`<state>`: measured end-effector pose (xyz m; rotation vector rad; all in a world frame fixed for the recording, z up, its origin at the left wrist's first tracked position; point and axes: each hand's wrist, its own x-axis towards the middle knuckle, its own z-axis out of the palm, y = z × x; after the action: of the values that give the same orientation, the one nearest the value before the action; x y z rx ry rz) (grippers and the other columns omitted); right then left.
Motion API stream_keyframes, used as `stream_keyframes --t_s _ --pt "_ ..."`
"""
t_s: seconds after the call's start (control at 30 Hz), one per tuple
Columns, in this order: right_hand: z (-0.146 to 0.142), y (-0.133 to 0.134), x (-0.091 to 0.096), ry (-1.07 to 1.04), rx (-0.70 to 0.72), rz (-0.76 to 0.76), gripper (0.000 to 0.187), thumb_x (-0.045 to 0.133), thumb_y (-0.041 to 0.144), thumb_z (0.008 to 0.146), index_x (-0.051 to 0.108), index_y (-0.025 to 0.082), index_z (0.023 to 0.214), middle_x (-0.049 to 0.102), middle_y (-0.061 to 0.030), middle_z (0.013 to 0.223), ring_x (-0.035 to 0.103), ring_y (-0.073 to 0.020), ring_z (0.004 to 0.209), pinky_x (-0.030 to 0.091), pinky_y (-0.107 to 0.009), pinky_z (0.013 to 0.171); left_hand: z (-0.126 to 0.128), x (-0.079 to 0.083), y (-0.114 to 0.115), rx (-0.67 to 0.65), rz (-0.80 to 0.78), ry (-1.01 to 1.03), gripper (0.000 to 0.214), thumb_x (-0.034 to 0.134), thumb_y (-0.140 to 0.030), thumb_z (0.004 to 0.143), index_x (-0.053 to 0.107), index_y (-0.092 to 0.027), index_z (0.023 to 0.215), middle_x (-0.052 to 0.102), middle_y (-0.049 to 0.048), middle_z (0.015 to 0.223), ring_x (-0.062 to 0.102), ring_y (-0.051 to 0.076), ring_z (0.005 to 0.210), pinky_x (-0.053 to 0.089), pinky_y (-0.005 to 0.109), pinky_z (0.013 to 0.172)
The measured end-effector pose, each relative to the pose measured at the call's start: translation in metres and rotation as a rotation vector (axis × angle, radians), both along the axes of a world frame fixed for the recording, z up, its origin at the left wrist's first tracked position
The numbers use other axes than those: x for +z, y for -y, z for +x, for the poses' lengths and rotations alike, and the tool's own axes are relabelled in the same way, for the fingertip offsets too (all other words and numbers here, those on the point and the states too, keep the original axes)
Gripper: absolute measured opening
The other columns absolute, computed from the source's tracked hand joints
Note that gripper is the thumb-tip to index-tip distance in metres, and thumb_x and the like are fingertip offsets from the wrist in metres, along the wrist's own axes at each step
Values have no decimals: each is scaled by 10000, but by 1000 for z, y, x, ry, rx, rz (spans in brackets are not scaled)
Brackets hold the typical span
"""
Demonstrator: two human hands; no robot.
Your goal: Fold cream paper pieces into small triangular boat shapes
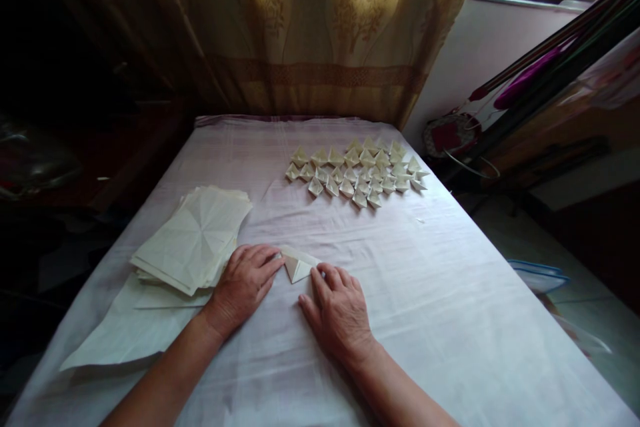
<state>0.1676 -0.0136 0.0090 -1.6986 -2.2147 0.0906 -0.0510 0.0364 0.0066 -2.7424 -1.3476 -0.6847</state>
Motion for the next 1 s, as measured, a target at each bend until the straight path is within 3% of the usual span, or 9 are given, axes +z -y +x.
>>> stream_keyframes --t_s 0.4,0.6,0.73,1.0 --pt "8 -34 10 57 50 -65 451 717 486 821 641 196 1158 639 -104 1268 541 -284 1138 411 -404 889 5 -2 -3 2 -74 69 257 556 -174 917 690 -234 1128 709 48 1062 609 211 1002 429 415 965" --pt "8 -44 6 109 61 -24 353 726 441 836 675 190 1078 673 -115 1197 572 -277 1068 412 -388 832 8 4 -10 -3 -131 40 207 574 -194 920 707 -234 1073 695 44 1006 603 208 968 440 403 922" --pt "12 -46 4 134 108 0 359 699 410 862 665 174 1130 665 -122 1227 571 -273 1071 404 -388 845 5 10 -17 -21 -161 -5 217 631 -192 885 718 -257 1073 683 37 1029 597 210 978 440 393 914" --pt "19 -47 5 82 121 -16 373 674 378 875 652 175 1187 655 -92 1278 569 -266 1112 401 -386 890 8 16 -12 -41 27 -135 205 636 -208 896 710 -269 1077 686 31 1043 574 218 978 422 386 947"
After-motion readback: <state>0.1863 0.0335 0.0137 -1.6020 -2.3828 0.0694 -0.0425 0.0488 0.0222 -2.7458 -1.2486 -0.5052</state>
